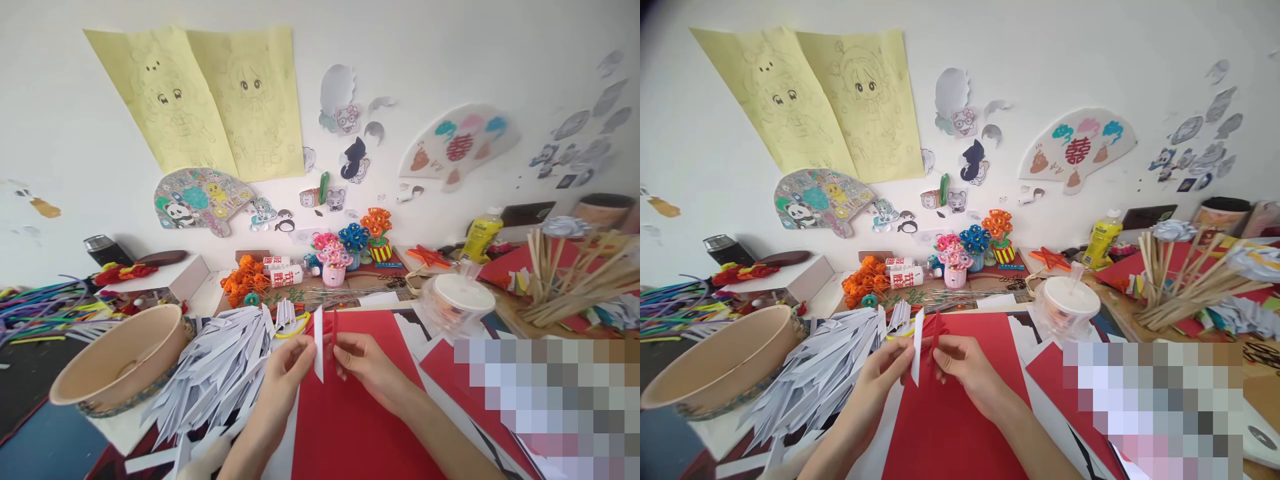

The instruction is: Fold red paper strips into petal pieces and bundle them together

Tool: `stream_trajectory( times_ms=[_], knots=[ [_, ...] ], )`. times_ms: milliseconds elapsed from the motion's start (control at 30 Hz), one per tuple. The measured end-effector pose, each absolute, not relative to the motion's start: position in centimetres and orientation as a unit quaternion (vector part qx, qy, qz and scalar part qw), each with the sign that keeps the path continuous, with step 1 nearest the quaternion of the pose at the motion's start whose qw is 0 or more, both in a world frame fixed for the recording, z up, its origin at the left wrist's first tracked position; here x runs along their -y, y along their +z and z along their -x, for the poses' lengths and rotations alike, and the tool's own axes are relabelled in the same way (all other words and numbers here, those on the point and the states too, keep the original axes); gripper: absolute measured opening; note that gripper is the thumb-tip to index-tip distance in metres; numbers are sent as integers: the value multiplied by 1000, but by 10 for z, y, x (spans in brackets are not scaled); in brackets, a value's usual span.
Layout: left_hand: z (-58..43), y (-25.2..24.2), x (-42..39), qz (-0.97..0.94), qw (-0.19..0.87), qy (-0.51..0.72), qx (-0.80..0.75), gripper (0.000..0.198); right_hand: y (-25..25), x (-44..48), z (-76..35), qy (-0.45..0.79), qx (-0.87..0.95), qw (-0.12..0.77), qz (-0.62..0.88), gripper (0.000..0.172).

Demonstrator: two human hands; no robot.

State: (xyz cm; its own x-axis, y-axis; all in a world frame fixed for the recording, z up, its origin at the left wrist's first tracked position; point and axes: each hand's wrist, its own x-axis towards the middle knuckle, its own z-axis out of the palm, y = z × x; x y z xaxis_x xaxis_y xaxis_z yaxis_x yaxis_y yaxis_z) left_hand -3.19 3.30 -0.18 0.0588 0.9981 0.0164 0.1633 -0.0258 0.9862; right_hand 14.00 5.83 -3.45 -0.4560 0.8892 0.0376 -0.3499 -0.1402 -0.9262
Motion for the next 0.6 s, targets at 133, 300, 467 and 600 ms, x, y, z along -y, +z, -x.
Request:
stream_trajectory(
  times_ms=[133, 300, 467, 600],
  knots=[
    [22, -3, -29, -554, 516, 431, -490, 42, -36, -55, -135, 726, 456, 447, 253, 34],
    [23, -10, -32, -566, 473, 449, -504, 49, -38, -53, -133, 738, 452, 435, 248, 38],
    [27, -12, -33, -585, 413, 447, -536, 48, -39, -53, -132, 724, 464, 432, 272, 40],
    [26, -12, -35, -584, 365, 451, -568, 41, -37, -52, -131, 709, 461, 450, 289, 34]
  ],
)
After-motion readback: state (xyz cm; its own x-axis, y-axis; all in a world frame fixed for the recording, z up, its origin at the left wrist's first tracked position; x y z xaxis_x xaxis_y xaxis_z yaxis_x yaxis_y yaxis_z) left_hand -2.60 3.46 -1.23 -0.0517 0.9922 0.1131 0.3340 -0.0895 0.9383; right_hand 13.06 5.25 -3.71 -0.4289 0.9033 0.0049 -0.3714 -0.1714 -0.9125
